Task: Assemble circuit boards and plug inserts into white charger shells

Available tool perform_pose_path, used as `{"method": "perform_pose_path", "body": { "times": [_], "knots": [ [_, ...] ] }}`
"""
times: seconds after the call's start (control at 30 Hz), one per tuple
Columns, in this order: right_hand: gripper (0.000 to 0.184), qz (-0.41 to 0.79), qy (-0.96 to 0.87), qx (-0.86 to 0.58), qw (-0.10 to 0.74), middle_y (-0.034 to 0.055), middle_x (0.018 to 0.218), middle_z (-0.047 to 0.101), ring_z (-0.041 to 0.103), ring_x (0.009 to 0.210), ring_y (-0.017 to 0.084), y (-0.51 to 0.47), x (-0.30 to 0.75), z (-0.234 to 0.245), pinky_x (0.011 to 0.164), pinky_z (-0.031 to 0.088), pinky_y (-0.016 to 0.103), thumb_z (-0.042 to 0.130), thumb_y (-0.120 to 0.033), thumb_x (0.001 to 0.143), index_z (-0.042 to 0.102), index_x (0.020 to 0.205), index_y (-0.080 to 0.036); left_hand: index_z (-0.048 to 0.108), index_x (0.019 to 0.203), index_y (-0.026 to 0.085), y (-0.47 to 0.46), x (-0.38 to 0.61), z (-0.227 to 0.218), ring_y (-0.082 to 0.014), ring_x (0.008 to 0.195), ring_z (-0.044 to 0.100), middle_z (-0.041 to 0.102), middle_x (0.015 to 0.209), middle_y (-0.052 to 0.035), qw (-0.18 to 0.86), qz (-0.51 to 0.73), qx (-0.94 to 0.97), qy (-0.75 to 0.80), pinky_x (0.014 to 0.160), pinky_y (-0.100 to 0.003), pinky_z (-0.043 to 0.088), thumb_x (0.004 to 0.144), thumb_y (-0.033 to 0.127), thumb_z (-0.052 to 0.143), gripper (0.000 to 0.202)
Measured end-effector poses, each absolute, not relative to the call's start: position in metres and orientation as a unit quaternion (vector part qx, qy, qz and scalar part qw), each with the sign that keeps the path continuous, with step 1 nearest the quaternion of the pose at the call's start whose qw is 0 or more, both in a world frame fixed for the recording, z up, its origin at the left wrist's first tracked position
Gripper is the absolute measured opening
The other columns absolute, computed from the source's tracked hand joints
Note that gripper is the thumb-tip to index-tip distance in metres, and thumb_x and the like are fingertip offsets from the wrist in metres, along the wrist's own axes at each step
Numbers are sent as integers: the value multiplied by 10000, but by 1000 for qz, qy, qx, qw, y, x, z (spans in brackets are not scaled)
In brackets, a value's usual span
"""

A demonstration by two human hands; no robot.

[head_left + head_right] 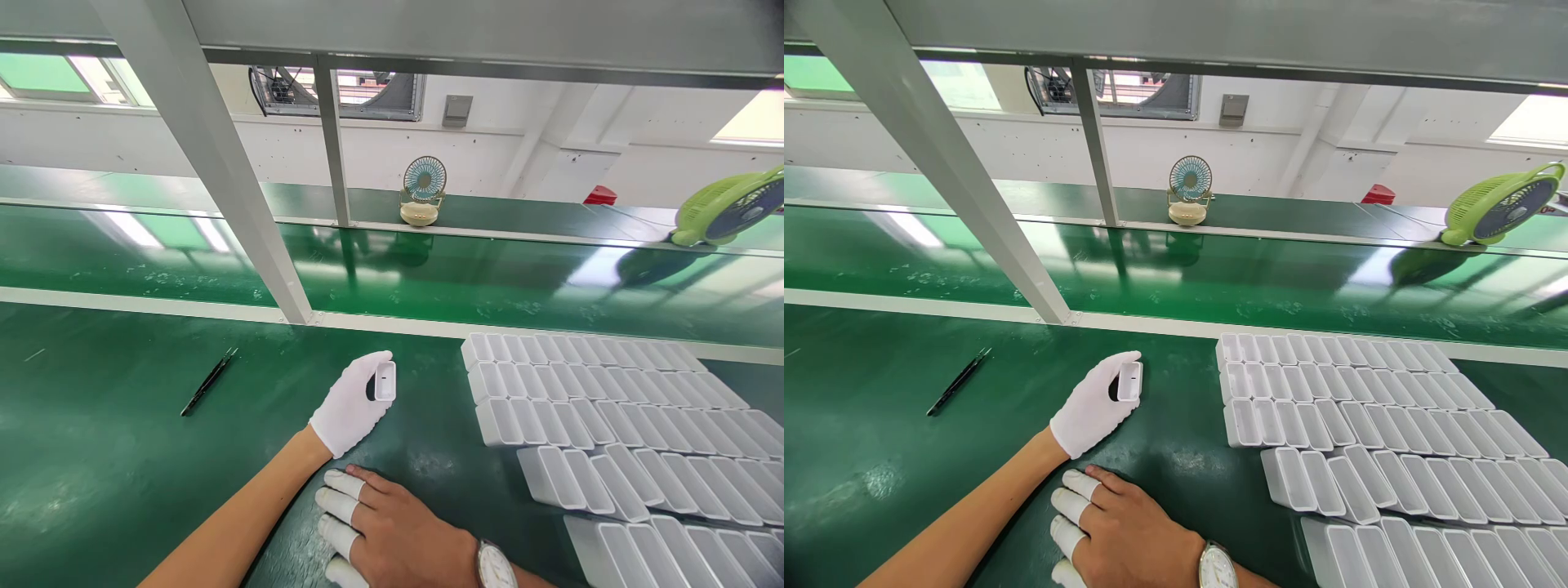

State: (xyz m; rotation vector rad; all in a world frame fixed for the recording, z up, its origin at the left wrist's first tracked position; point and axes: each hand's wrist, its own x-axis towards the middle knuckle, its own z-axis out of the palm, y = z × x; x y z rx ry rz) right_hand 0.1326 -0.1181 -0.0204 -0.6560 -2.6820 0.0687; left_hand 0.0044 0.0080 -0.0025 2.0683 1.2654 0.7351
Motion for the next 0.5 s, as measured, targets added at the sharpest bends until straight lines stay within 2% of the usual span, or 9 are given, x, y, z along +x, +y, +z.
{"method": "perform_pose_path", "body": {
  "times": [0.2, 0.3, 0.5],
  "knots": [
    [381, 24, -954, -232, 189, 140, 1413, 599, 430, 1416, 298, -118, 133, -21, 1269, 190, 451, 499, -399, 1024, 674, 1196, -107, 487, 1417, 324, 7, 4, -4, -237, 1321, 550, 587, 1420, -9, 295, 286, 781, 470, 1145, -428, 451, 796, 92, 647, 682],
    [373, 31, -954, -232, 189, 136, 1443, 577, 419, 1426, 295, -118, 133, -21, 1269, 191, 449, 506, -395, 1023, 682, 1190, -113, 488, 1417, 327, 7, 4, -4, -234, 1331, 542, 584, 1423, -5, 295, 285, 783, 467, 1153, -425, 443, 799, 89, 640, 680],
    [411, 38, -953, -234, 189, 149, 1500, 522, 371, 1462, 298, -119, 133, -20, 1256, 234, 452, 530, -384, 1014, 636, 1294, -102, 484, 1416, 334, 6, 3, -4, -222, 1335, 533, 576, 1430, 7, 297, 285, 783, 466, 1160, -419, 432, 807, 83, 625, 674]
  ]
}}
